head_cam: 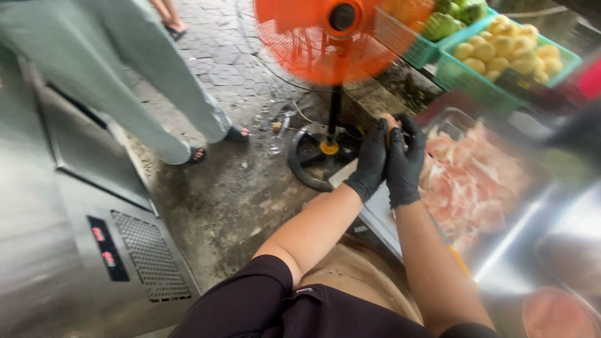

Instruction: Peeling the inner skin off pomelo segments and placing the fruit into containers.

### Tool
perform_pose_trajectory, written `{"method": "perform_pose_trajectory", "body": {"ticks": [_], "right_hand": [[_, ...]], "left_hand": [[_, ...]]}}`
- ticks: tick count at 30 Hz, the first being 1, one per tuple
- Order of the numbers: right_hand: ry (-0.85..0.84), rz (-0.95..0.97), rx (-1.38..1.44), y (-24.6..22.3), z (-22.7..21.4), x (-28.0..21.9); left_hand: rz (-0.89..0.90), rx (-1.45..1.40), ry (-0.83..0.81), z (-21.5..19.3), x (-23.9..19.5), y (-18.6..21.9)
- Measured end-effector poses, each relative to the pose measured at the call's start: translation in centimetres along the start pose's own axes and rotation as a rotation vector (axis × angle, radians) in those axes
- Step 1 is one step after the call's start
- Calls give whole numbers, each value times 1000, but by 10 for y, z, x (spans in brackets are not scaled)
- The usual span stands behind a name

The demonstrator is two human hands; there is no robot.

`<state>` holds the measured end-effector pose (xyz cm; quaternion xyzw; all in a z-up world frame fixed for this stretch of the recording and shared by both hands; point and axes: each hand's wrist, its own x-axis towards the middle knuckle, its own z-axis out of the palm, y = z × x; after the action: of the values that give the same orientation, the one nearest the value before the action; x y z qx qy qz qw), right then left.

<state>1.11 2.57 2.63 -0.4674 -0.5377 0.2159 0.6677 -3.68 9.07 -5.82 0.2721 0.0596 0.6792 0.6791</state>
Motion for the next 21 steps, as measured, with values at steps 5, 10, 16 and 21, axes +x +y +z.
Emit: {"method": "perform_pose_trajectory", "body": {"ticks": [5, 10, 16, 21], "right_hand": [[10, -157, -97, -24, 20, 1], [-36, -164, -196, -41, 10, -1], [22, 223, 351, -1, -37, -2], [98, 903, 926, 1, -74, -16]], "left_hand": [[-32, 276, 199, 23, 3, 41], [-47, 95, 189, 32, -11, 37], [-59, 509, 155, 33, -26, 10], [-64, 667, -43, 25, -57, 5]]}}
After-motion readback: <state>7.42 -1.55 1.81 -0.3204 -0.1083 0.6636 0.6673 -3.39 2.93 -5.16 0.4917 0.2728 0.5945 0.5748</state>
